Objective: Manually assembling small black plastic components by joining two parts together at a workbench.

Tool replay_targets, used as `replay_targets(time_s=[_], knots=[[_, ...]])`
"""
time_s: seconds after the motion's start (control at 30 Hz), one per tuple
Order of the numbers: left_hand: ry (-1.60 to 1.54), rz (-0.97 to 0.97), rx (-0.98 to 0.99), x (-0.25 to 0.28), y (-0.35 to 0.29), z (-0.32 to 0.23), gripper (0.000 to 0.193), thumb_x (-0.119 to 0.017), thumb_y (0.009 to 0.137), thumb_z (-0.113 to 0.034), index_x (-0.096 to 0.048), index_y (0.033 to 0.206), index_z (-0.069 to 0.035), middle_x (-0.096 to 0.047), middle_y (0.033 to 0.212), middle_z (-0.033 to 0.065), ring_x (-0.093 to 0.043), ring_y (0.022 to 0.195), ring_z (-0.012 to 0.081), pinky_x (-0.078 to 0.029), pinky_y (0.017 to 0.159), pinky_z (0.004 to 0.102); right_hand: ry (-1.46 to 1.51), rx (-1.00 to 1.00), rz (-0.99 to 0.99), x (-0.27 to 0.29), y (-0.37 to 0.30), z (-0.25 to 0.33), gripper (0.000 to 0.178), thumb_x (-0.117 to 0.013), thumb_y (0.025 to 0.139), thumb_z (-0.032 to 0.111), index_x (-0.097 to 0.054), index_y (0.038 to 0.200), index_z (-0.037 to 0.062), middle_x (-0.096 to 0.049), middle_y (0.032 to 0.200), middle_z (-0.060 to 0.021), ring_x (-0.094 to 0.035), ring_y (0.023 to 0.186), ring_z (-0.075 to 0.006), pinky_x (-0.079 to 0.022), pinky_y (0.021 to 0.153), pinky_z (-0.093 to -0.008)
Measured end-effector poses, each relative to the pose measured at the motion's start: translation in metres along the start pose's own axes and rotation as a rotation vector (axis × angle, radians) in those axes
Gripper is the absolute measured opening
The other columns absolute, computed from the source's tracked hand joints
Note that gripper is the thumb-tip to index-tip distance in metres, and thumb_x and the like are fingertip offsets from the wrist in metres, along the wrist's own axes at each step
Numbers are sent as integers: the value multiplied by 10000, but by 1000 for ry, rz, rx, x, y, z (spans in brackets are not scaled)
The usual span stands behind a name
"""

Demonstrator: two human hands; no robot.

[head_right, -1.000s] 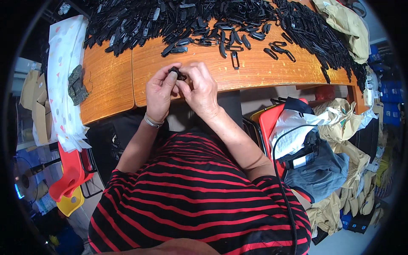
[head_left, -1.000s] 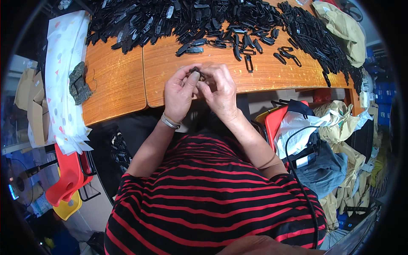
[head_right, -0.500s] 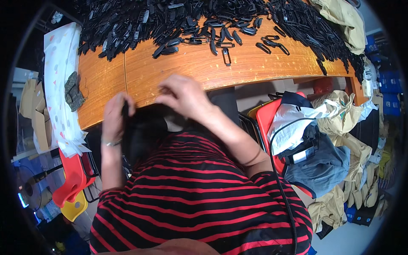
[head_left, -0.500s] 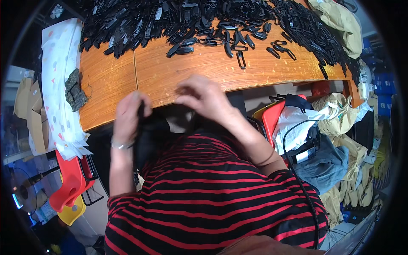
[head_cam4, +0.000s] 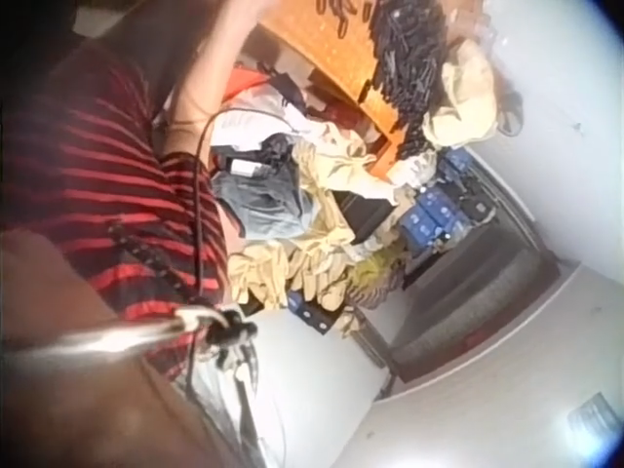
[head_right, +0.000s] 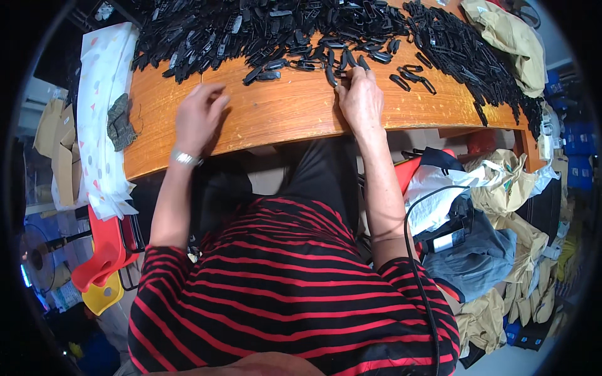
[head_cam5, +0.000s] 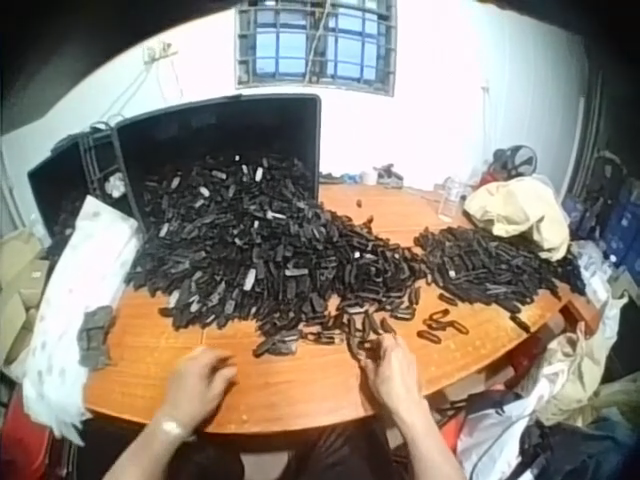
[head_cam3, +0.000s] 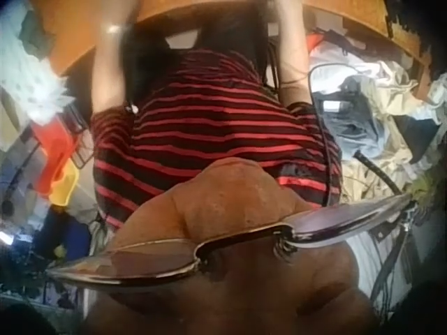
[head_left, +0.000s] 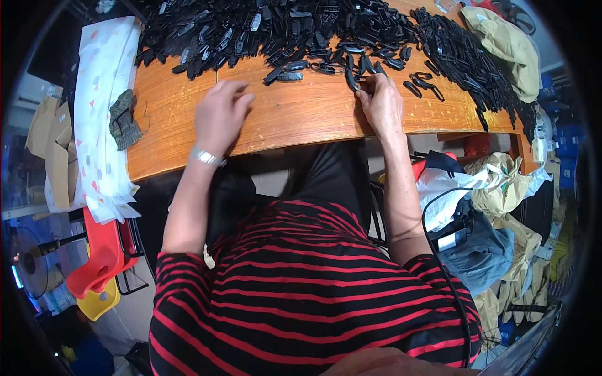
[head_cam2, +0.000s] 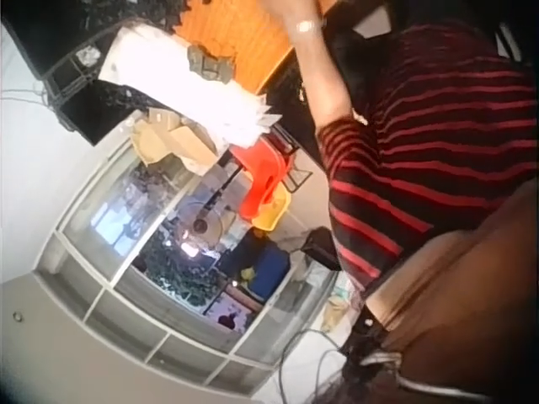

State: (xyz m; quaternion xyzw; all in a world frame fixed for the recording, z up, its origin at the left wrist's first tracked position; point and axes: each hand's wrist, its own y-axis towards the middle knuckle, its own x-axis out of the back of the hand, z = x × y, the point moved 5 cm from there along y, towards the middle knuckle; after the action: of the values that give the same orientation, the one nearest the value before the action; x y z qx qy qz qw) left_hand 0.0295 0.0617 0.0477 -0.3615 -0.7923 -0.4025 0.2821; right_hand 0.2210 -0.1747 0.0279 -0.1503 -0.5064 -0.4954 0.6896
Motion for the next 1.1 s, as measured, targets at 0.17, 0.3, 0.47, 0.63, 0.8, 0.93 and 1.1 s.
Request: replay_targets(time_s=[0.17,0.3,0.47,0.63,0.8,0.93,1.1], knots=[[179,9,-20,-59,38,-1,254,-734,777,-193,-688,980,-48,-621,910,115,-595,930,300,-486,779,401,-15,-96,-41,5,0,-6,324,-745,779,155,-614,1034,3,-637,973,-206,-630,917,-356,-498,782,-408],[196,-8,-42,-61,39,2,214,-738,771,-180,-662,925,-52,-639,902,117,-608,882,318,-487,756,404,-21,-43,1,0,6,-15,345,-736,769,124,-591,1060,7,-618,952,-222,-626,894,-390,-505,781,-444],[26,2,116,-43,32,5,231,-768,739,-107,-607,885,-29,-618,824,97,-602,719,230,-497,661,344,251,-28,-89,2,2,-17,300,-707,807,93,-614,1075,-4,-663,819,-113,-641,730,-196,-514,692,-313],[-488,-36,167,-42,24,1,210,-732,751,-1,-614,922,-28,-585,768,13,-523,629,75,-460,572,236,1034,-73,-113,-11,-10,18,195,-699,838,3,-631,1021,13,-631,854,1,-574,754,-38,-470,668,-198],[-855,188,152,-53,15,-41,248,-670,796,63,-625,1024,-22,-585,949,3,-561,793,63,-478,680,194,1031,-1,-33,-28,-23,69,214,-696,845,0,-609,1041,-8,-644,930,-25,-611,817,-66,-532,714,-201],[-1392,73,221,-53,10,-45,362,-652,839,52,-531,1178,20,-618,1057,64,-593,987,108,-486,885,235,1177,-107,104,-31,-39,80,258,-677,848,-26,-599,1094,-26,-671,903,-46,-624,761,-75,-539,663,-211],[-1534,113,481,-78,-7,-33,347,-682,843,4,-572,1173,9,-649,995,53,-612,896,106,-497,843,238,1180,-68,17,-36,-50,84,260,-683,853,-1,-600,1099,-9,-671,874,-44,-621,689,-68,-532,588,-200]])
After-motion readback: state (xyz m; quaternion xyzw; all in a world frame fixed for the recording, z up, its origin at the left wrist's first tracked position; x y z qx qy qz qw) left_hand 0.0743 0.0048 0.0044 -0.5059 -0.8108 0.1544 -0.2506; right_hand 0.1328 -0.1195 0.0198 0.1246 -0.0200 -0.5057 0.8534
